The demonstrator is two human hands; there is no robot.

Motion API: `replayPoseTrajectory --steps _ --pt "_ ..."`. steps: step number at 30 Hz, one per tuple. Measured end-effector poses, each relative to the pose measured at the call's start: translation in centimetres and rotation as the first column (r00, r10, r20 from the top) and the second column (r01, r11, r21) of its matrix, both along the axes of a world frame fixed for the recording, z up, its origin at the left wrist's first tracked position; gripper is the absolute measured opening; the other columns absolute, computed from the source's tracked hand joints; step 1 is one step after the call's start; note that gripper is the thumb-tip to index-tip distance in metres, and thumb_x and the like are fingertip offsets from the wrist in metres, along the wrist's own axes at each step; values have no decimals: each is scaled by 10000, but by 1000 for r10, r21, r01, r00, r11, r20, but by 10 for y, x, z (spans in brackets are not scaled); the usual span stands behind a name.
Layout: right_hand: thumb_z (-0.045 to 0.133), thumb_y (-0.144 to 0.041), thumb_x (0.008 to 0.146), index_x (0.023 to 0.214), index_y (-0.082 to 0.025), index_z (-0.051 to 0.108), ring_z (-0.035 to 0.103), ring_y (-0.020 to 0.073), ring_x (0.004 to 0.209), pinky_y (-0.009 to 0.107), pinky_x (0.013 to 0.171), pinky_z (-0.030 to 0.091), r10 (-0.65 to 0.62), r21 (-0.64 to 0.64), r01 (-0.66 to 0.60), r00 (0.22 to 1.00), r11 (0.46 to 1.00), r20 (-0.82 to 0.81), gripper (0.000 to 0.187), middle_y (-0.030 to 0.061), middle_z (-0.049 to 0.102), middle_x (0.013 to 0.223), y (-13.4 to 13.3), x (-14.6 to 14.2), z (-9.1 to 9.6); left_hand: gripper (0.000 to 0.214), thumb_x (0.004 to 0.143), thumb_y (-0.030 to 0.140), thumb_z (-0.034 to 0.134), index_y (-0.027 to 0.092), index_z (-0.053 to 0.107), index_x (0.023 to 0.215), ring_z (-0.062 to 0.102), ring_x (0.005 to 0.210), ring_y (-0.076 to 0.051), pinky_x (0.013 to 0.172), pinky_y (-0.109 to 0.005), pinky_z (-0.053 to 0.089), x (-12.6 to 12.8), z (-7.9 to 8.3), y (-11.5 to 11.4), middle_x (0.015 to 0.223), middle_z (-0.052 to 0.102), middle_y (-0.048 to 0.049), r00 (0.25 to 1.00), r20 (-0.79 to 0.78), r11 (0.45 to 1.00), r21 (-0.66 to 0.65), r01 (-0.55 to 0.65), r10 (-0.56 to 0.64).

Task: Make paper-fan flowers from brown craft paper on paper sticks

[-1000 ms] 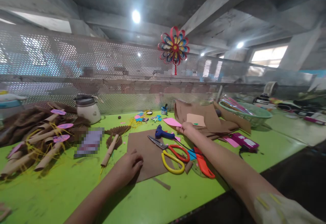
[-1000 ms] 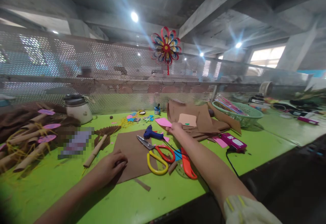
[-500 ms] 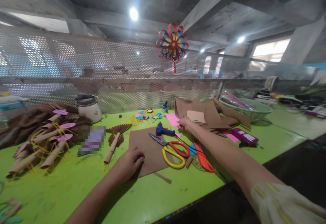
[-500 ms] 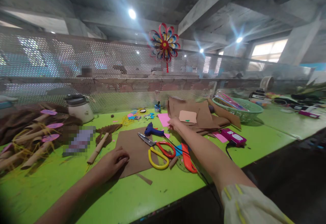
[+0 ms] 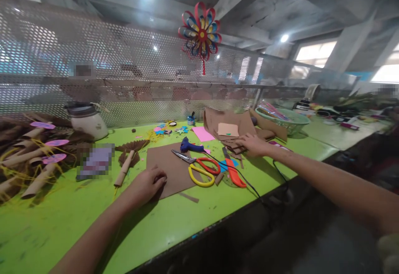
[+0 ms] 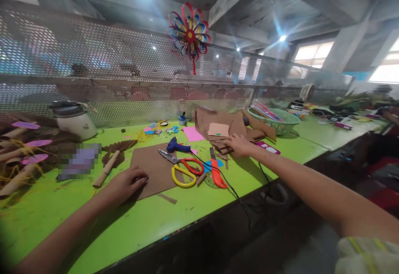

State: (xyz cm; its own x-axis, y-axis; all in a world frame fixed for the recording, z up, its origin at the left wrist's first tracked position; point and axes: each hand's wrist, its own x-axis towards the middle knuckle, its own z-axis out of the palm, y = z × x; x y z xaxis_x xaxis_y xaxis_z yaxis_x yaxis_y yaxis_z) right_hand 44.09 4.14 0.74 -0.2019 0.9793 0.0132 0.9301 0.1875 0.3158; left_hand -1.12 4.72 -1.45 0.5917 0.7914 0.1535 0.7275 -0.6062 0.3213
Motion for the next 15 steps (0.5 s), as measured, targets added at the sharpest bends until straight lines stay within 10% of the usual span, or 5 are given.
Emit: replayPoseTrajectory --steps 7,15 --pt "553 -230 812 1220 -140 532 408 327 1115 406 865 354 -129 197 127 992 972 1 419 197 511 1191 12 -5 2 337 852 373 401 188 680 887 604 821 -213 758 -303 433 -3 -2 1 910 664 -77 999 26 999 -5 -35 35" --pt "689 -280 705 963 -61 688 641 298 895 309 728 457 -373 -11 373 928 928 -4 338 222 680 926 -16 42 18 348 843 382 399 180 680 884 607 813 -216 750 -303 434 0 0 4 917 667 -77 1000 1 1000 0 -20 20"
